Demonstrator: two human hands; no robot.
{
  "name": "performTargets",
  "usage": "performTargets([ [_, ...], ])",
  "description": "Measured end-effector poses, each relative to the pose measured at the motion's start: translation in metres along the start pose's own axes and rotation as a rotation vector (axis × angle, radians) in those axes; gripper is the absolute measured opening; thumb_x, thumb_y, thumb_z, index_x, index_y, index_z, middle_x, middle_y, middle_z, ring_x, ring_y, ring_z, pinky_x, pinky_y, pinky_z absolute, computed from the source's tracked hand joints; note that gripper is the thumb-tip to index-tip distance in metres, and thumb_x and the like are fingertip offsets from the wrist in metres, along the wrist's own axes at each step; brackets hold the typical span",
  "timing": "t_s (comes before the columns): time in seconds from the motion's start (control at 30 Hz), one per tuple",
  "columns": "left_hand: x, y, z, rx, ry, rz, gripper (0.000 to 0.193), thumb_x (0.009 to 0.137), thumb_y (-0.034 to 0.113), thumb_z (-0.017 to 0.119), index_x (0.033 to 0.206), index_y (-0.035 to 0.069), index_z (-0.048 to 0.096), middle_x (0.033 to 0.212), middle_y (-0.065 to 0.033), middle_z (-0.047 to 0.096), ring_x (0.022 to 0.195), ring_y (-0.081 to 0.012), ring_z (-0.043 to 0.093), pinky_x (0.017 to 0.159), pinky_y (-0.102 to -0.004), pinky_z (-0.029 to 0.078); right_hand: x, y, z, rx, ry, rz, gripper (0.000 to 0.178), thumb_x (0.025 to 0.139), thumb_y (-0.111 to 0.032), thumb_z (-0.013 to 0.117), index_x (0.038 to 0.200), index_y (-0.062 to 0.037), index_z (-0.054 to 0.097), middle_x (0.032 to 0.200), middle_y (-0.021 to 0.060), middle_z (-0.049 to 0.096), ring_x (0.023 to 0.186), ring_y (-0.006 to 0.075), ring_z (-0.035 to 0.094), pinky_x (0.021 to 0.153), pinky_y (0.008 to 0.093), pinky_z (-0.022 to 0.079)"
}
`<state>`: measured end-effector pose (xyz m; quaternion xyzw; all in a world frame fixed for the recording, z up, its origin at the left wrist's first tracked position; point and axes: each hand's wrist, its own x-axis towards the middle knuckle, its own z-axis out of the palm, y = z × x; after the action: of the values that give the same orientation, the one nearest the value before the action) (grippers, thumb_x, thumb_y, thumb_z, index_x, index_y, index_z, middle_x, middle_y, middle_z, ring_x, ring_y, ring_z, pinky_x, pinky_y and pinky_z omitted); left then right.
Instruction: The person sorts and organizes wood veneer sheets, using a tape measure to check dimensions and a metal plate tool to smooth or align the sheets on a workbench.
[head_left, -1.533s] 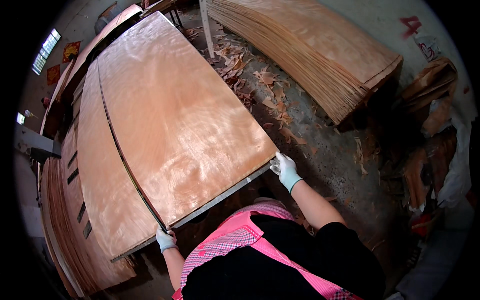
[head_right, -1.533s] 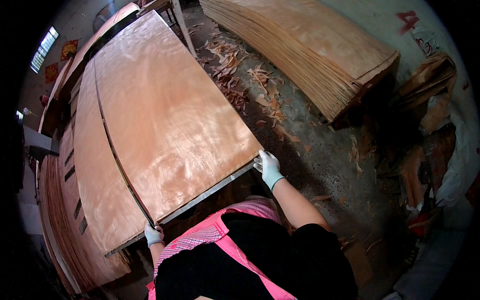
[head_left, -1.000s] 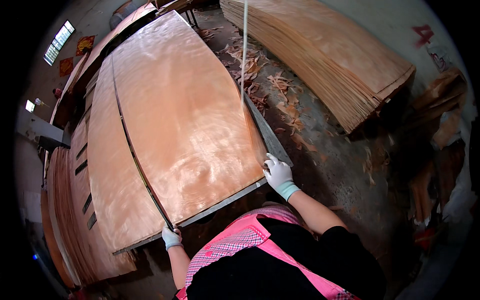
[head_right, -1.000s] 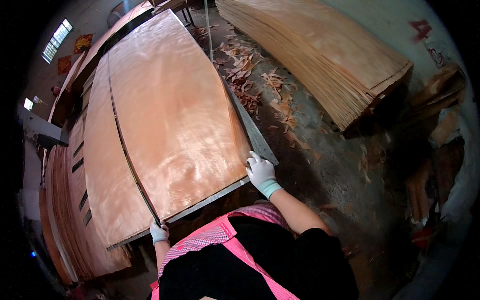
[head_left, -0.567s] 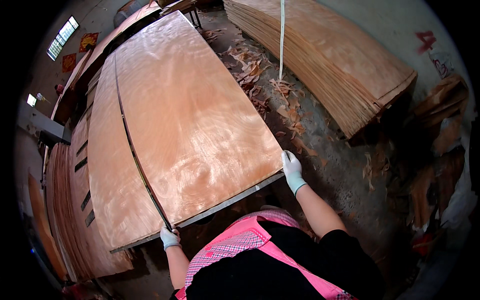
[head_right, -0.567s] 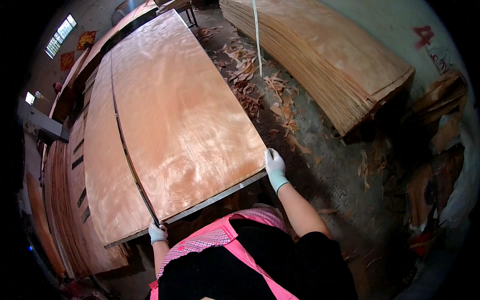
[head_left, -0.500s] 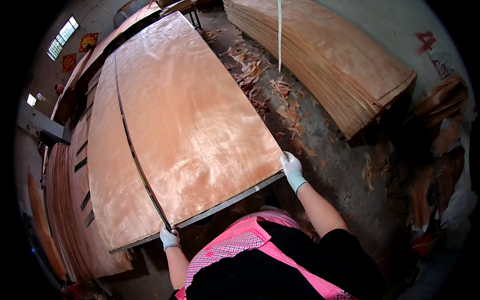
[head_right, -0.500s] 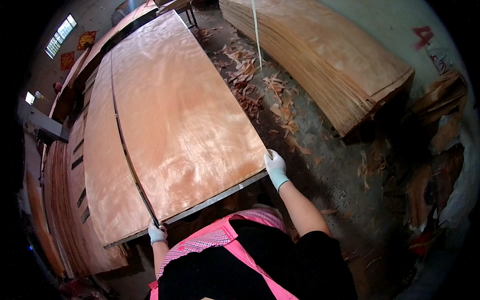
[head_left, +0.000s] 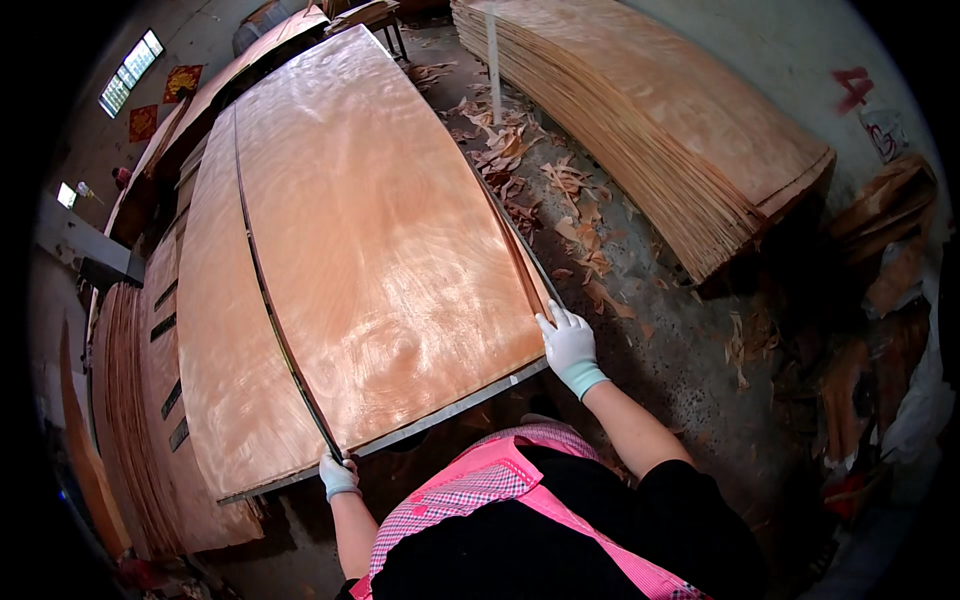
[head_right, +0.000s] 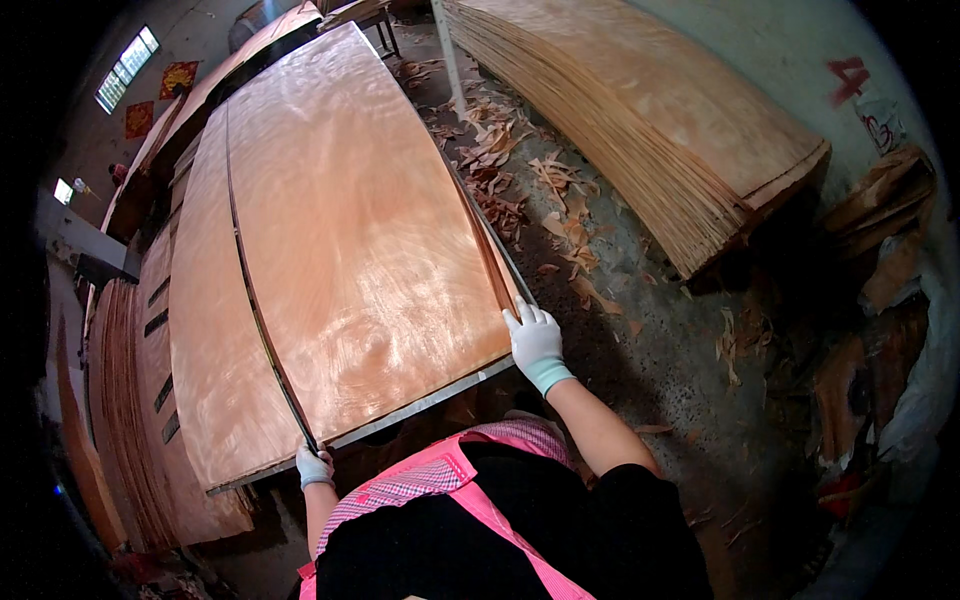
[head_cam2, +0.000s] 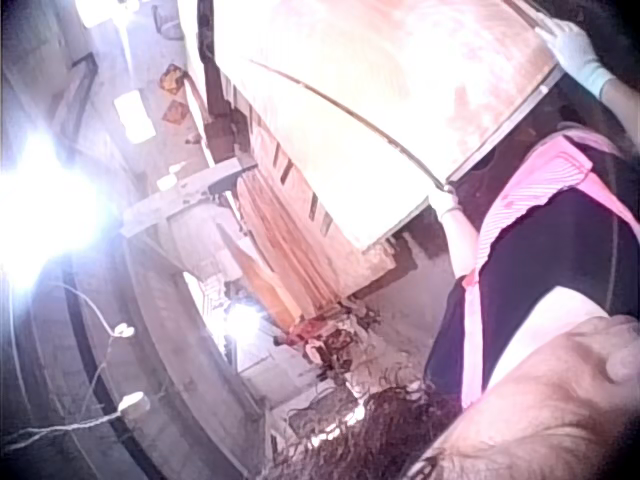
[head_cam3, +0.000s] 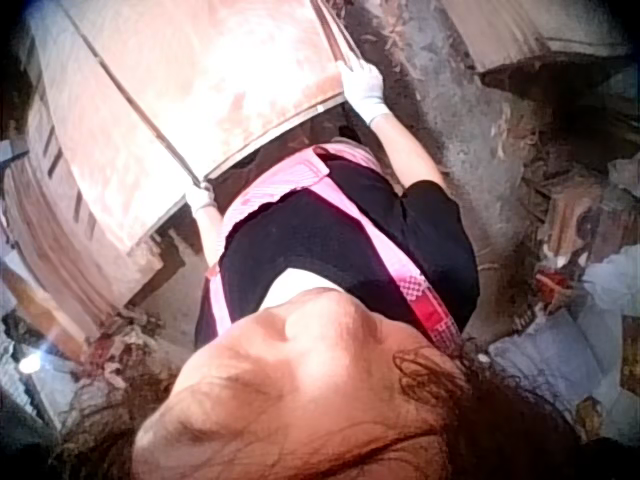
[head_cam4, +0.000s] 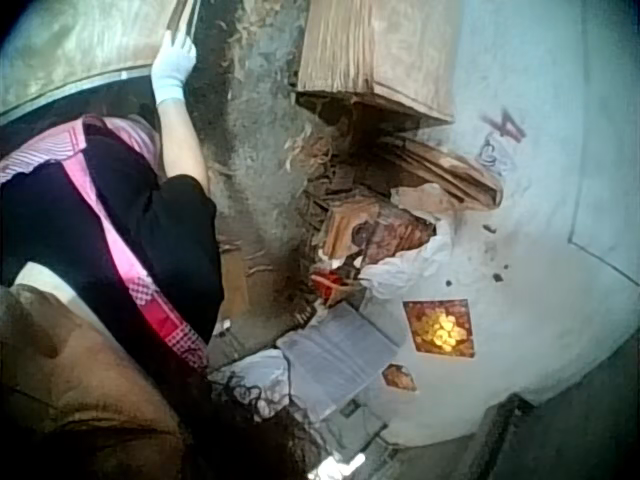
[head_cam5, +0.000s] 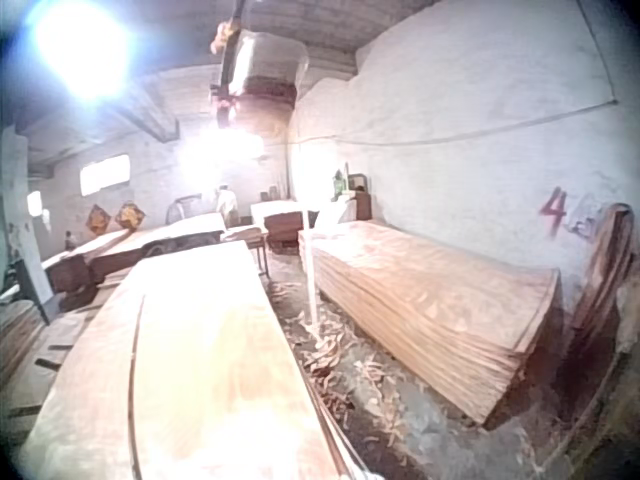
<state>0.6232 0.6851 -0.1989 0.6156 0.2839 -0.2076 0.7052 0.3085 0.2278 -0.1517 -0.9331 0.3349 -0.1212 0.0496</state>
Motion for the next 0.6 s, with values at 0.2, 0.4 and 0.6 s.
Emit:
performTargets([
  [0.2,0.001,-0.003,-0.002,-0.001,-0.017,0.031,0.024,0.096,0.028,0.049,0.076,0.015,0.050,0.059,-0.0008,0.051,0.042,-0.0090,0.044,0.031,-0.0172,0.033,0.000,0.001,0.002,-0.116,0.029,-0.095,0.041,0.089,-0.018,0.046,0.129,-0.0151,0.059,0.142,0.0159,0.047,0.131,0.0313,0.044,0.110,0.0437,0.029],
  [0.4,0.002,-0.003,0.004,-0.027,-0.002,-0.006,0.024,0.095,0.029,0.050,0.076,0.015,0.051,0.058,-0.0004,0.050,0.042,-0.0084,0.043,0.031,-0.0170,0.033,-0.001,0.007,0.007,-0.173,0.061,-0.119,0.042,0.088,-0.019,0.048,0.129,-0.0151,0.058,0.133,0.0157,0.054,0.124,0.0315,0.050,0.109,0.0446,0.030],
  [0.6,0.003,0.001,-0.017,-0.060,-0.030,-0.036,0.023,0.095,0.029,0.050,0.077,0.016,0.054,0.060,0.0005,0.052,0.042,-0.0077,0.043,0.032,-0.0162,0.032,0.024,-0.024,-0.036,0.558,-0.246,0.396,0.043,0.091,-0.021,0.050,0.131,-0.0059,0.055,0.105,0.0228,0.064,0.091,0.0381,0.063,0.078,0.0413,0.051],
])
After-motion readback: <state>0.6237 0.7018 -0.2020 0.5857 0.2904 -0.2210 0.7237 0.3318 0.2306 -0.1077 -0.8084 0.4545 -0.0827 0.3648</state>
